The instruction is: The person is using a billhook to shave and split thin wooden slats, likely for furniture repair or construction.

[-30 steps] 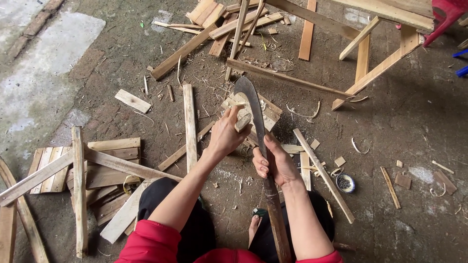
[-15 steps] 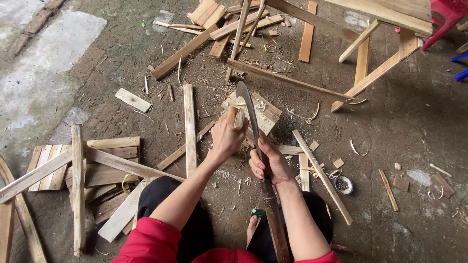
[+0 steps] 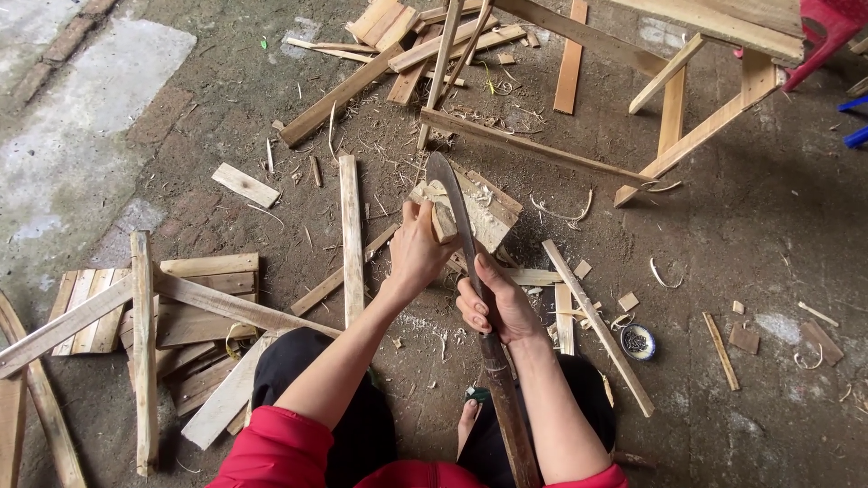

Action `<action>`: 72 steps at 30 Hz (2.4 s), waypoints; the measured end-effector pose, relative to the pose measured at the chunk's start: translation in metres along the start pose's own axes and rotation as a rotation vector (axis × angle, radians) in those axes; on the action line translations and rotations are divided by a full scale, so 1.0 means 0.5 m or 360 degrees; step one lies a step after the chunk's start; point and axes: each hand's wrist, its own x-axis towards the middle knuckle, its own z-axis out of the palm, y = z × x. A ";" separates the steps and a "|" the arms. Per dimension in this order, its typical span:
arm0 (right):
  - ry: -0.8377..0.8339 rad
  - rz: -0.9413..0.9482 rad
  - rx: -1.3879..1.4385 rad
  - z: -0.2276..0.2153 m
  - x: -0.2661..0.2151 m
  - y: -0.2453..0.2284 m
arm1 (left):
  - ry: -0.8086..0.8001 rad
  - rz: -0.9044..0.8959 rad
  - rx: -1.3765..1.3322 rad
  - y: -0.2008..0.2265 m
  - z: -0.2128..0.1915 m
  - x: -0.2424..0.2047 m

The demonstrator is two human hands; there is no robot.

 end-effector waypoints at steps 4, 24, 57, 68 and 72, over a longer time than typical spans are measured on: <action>-0.0019 -0.0013 -0.0015 0.029 -0.001 -0.007 | 0.0004 0.0003 0.0021 0.011 -0.011 -0.004; -0.0024 -0.0064 -0.0127 0.047 0.001 0.002 | -0.0010 0.0070 0.0013 -0.030 0.012 0.011; 0.0106 0.0055 -0.0059 0.086 -0.007 -0.012 | -0.0283 0.0259 0.0128 -0.101 0.016 0.021; 0.0093 0.0026 -0.0156 0.077 0.005 0.008 | -0.0294 0.0231 0.0065 -0.111 0.012 0.019; 0.0070 -0.0035 -0.0251 0.060 0.007 0.016 | -0.0303 0.0244 0.0023 -0.109 0.011 0.020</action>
